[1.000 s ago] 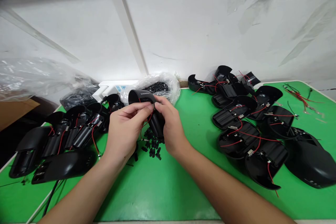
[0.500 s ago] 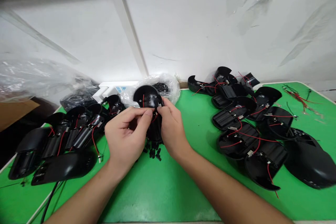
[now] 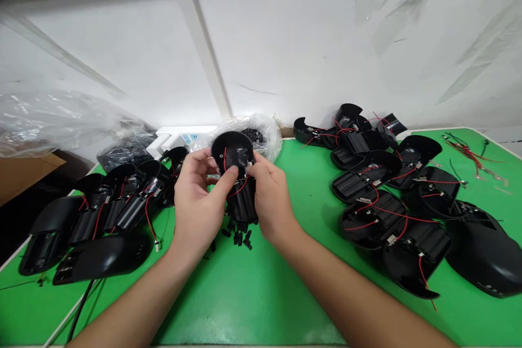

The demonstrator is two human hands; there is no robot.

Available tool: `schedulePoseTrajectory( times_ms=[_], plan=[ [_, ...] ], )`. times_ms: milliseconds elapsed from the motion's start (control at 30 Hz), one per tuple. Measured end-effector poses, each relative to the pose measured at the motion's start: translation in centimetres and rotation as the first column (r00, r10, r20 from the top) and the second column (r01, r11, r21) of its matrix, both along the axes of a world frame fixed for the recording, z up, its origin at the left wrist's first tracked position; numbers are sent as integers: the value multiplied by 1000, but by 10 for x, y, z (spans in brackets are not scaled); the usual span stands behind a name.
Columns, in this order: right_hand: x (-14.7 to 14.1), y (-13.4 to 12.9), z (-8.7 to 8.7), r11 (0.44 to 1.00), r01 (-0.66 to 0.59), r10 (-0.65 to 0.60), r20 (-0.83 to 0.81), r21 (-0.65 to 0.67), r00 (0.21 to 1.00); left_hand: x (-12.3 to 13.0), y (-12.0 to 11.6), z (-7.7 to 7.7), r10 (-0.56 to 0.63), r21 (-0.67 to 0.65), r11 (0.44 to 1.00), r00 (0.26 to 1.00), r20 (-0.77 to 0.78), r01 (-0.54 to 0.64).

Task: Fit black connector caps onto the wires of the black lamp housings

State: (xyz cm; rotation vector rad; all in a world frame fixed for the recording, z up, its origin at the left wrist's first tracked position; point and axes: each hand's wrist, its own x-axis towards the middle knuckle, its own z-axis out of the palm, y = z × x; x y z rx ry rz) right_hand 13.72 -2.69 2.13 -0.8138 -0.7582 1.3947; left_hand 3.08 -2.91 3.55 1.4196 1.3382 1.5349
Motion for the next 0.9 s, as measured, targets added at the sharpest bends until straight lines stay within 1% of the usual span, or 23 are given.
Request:
schedulePoseTrajectory(
  times_ms=[133,233,400,600,767,900],
  plan=[
    [-1,0,-1,995,-34,22,-124,-91,992,-1,-1,2,-17,14,1000,999,-35,17],
    [-1,0,-1,990,-49,27,-167,-129,986,-2,-2,3,-19,19,1000,999,-44,20],
    [-1,0,-2,992,-41,14,-213,-121,977,-1,-2,2,-11,12,1000,999,-35,12],
    [-1,1,-3,995,-41,23,-196,-88,980,0,-1,2,-13,4,1000,999,-38,13],
    [-2,-1,0,994,-70,50,-223,-84,973,0,-1,3,-17,7,1000,1000,-26,17],
    [-2,-1,3,994,-82,68,-187,-72,980,0,-2,3,-19,14,1000,1000,-15,19]
  ],
)
